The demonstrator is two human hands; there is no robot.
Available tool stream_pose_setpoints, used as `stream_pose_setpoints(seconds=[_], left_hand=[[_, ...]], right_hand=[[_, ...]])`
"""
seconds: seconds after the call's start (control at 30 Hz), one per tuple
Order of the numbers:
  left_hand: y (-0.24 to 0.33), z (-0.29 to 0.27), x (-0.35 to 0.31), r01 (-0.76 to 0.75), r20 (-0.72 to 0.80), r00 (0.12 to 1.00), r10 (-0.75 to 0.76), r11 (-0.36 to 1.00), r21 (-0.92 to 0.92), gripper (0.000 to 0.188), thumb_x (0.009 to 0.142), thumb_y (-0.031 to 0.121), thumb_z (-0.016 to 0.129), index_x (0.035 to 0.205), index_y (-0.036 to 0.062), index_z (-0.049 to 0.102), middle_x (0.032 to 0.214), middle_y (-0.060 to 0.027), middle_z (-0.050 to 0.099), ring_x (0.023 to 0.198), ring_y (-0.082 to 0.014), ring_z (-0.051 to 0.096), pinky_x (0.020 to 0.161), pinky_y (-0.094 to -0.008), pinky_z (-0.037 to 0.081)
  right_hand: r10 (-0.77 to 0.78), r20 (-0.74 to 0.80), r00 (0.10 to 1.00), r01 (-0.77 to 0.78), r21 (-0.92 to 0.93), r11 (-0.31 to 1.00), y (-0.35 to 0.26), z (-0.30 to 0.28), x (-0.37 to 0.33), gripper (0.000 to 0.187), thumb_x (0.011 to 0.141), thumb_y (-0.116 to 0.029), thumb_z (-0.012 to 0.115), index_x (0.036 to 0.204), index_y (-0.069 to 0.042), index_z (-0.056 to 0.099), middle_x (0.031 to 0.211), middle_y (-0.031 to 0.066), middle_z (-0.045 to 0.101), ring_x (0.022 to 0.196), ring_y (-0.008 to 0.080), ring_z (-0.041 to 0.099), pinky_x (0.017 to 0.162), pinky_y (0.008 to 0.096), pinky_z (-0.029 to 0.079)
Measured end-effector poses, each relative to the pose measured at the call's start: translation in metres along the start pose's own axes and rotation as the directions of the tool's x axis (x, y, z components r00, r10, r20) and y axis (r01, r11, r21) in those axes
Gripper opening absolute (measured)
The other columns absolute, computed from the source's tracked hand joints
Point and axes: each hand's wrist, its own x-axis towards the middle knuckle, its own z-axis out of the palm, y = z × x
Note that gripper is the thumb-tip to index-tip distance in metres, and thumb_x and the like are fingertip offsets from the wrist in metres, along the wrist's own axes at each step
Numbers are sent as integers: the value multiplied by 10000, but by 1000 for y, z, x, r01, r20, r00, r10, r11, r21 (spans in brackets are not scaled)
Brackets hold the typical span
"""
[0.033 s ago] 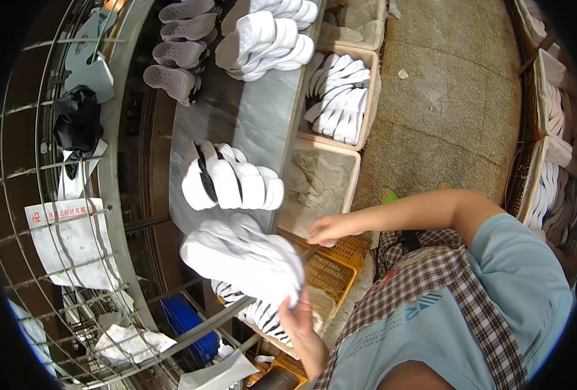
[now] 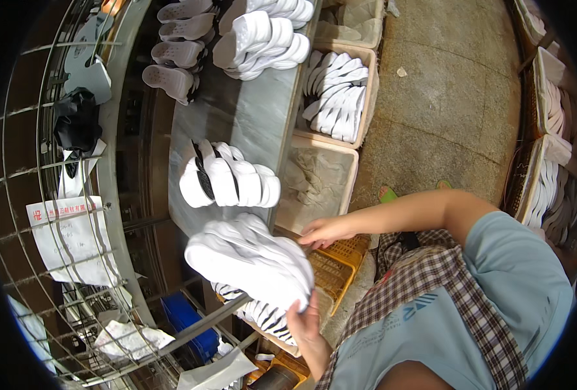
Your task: The person picks up white slippers from a shelf, turns them over to show the soles, and places them into a large white sack. The person repeats this process with multiple slippers and then ties the sack closed.
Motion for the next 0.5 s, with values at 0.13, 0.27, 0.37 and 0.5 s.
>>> stream_pose_setpoints(seconds=[0.13,0.27,0.37,0.5], left_hand=[[-46,-20,-67,90,31,995,-99,972,216,715,724,0,597,1360,38,272,1313,-177,397,1143,-333,482,943,-462,461],[-70,-20,-78,203,14,973,-229,886,417,819,685,7,645,1388,59,226,1337,-180,361,1197,-321,421,987,-457,399],[-90,-4,-63,-201,376,927,-11,831,519,856,696,66,727,1378,20,212,1268,-139,420,1168,-263,424,950,-396,406],[-103,29,-17,-251,482,865,140,953,172,526,875,123,587,1325,11,338,1228,-109,487,1100,-223,504,906,-362,453]], right_hand=[[-189,235,953,0,626,780,21,45,-6,652,869,-410,582,1322,8,371,1291,125,472,1101,242,518,944,397,431],[-312,169,935,99,721,686,49,38,-56,630,876,-247,594,1368,-16,275,1282,161,479,1093,252,548,960,400,451],[-316,130,940,165,638,752,50,14,-89,667,870,-181,592,1392,-27,206,1287,176,461,1134,274,523,964,417,453],[-189,-142,972,235,491,839,40,2,-145,669,848,-117,594,1372,-5,194,1304,175,425,1161,257,496,975,384,439]])
